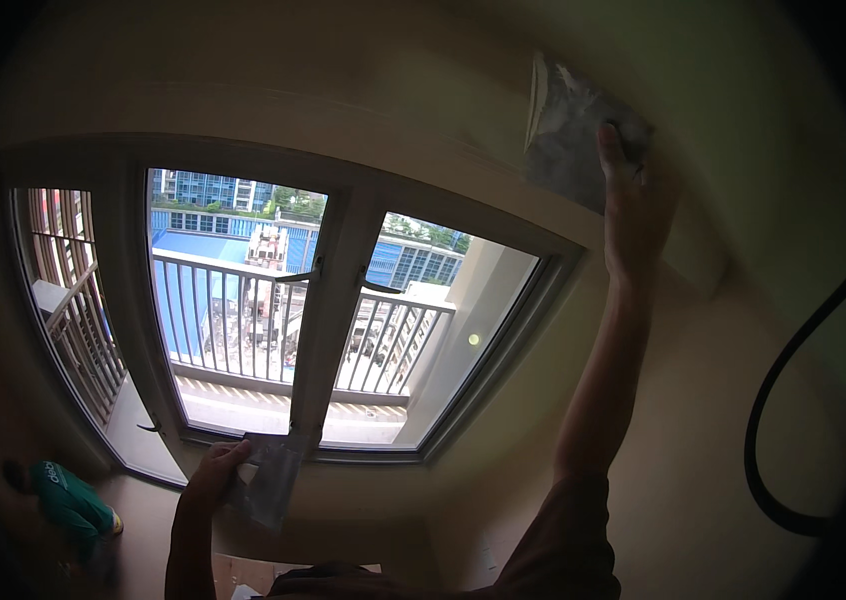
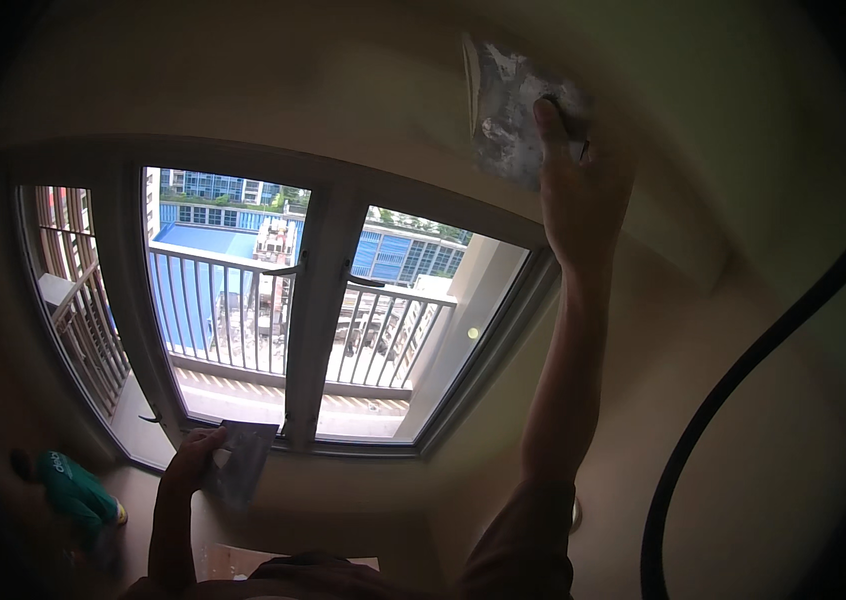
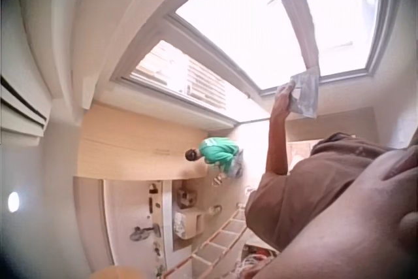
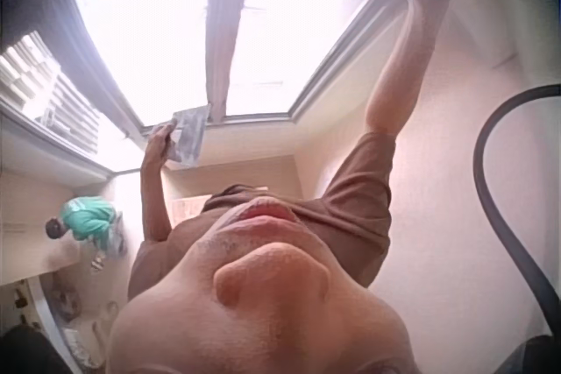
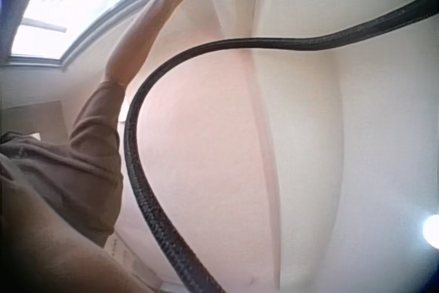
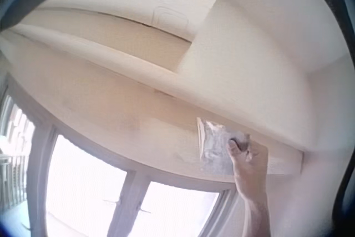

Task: The person uses a putty knife to transfer wall compound from a hawk onto the upper wall and ceiling area near a window, smoothing the surface with repeated strokes. The person repeatedly reloads the putty knife from the hawk and continues applying and smoothing the compound along the wall-ceiling junction.

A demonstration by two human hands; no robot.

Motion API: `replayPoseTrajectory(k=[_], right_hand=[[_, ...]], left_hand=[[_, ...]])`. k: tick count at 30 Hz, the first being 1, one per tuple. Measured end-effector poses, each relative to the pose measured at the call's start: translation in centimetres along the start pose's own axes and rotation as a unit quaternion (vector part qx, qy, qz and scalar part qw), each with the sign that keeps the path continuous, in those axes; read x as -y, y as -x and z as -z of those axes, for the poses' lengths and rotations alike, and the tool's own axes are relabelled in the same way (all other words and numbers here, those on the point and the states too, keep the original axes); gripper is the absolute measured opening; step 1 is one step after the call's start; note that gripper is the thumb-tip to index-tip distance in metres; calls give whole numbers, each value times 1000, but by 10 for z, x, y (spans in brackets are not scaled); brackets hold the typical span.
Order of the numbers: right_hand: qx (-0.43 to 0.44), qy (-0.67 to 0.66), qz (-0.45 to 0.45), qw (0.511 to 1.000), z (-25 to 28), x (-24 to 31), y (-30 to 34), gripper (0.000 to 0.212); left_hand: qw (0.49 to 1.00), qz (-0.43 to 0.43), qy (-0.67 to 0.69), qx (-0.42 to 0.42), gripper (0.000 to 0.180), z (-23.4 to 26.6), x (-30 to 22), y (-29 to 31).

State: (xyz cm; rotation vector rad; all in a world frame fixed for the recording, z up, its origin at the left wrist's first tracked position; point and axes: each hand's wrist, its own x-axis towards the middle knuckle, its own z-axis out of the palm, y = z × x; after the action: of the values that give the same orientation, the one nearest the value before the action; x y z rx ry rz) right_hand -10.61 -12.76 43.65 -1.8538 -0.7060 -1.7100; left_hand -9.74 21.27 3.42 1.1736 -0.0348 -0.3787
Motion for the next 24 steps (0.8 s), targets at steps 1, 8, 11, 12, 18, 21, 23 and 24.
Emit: replayPoseTrajectory(k=[1, 8, 11, 12, 18, 21, 23, 24], right_hand=[[2, -87, -62, 994, 1, -1, 1, 28], [132, -332, -319, 878, 11, -1, 68, 31], [194, -423, -329, 822, 19, 13, 116, 31], [200, -393, -336, 832, 11, 18, 131, 31], [189, -148, -61, 969, 23, 42, 198, 23], [175, -160, 27, 971, 23, 58, 186, 19], [109, -167, 175, 964, 17, 45, 121, 29], [92, -125, 203, 967, 17, 42, 102, 29]], left_hand=[[1000, -6, -1, 1, 30, -1, -2, 1], [998, -21, -59, 16, 33, -41, -36, 9], [993, -44, -106, 32, 36, -68, -59, 9], [993, -26, -111, 15, 36, -72, -67, 17], [992, -57, -111, 6, 35, -94, -61, 27], [991, -42, -107, 67, 38, -98, -61, 30], [977, -100, -182, 57, 38, -108, -97, 19], [965, -145, -220, 14, 38, -115, -86, 22]])
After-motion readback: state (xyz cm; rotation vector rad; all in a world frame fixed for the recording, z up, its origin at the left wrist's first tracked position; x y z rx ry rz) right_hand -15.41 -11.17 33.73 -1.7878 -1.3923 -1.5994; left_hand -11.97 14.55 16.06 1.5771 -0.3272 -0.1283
